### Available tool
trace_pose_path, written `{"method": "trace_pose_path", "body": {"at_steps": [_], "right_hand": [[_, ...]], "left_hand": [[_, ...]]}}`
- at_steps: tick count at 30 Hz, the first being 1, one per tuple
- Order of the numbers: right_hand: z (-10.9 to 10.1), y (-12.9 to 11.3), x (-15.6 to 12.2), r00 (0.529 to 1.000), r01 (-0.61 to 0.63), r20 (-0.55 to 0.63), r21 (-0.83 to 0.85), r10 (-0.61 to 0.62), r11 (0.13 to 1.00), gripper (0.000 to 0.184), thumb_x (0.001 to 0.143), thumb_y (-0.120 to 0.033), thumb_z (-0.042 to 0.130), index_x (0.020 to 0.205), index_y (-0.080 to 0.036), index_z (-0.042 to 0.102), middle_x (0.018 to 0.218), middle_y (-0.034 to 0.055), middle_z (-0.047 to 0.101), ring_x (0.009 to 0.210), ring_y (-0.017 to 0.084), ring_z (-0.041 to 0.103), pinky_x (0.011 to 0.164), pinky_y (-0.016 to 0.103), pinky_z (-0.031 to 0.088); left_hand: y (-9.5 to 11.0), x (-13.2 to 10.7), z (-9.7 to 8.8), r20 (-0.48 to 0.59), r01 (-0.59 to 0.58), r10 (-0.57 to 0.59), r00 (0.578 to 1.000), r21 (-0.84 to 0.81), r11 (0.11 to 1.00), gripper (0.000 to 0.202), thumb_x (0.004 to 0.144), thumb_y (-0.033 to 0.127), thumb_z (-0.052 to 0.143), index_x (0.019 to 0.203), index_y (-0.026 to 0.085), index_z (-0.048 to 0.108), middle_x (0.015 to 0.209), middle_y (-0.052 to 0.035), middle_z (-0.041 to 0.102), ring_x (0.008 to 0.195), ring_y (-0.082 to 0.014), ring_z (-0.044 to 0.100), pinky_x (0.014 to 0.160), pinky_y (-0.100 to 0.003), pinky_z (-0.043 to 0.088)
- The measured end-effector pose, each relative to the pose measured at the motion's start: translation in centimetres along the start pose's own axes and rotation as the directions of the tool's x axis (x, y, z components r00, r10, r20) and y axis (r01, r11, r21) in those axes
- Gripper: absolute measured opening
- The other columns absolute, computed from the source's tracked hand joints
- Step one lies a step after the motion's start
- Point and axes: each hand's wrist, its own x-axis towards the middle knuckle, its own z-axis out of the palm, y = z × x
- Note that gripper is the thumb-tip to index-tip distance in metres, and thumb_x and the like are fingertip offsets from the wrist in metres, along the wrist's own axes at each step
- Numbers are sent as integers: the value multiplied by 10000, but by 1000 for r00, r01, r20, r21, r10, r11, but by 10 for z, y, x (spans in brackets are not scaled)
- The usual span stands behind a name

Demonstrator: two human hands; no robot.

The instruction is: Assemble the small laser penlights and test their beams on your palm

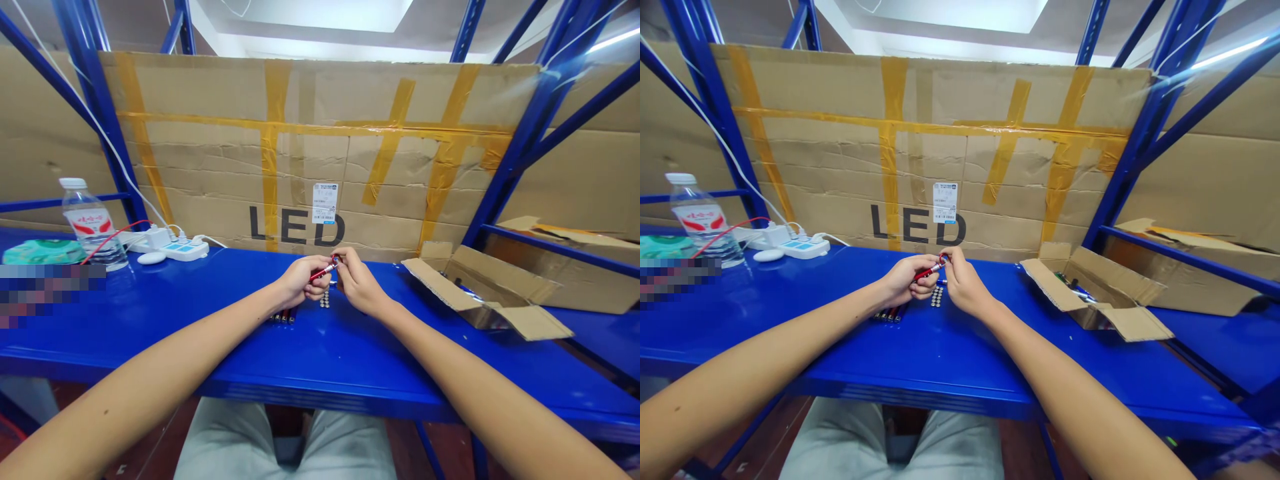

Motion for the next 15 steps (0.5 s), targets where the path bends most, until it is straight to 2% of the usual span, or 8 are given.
{"method": "trace_pose_path", "body": {"at_steps": [8, 15], "right_hand": [[3, 0, 1, 1000, -4, -20, 39, 5, 999, 97, 932, -227, 339, 989, -220, 418, 859, 50, 543, 793, 184, 548, 651, 306, 423], [-6, 1, 4, 999, -43, -1, 37, 43, 998, 106, 931, -246, 361, 1013, -225, 426, 771, 18, 515, 686, 166, 518, 604, 289, 408]], "left_hand": [[-1, 1, 1, -30, -53, 53, 998, -15, 998, 72, 860, 153, 397, 822, 196, 440, 433, 86, 300, 302, -54, 171, 329, -155, 159], [3, 4, -5, -140, -44, 40, 989, -25, 999, 140, 848, 105, 409, 941, 176, 485, 457, 76, 360, 304, -52, 222, 344, -151, 177]]}}
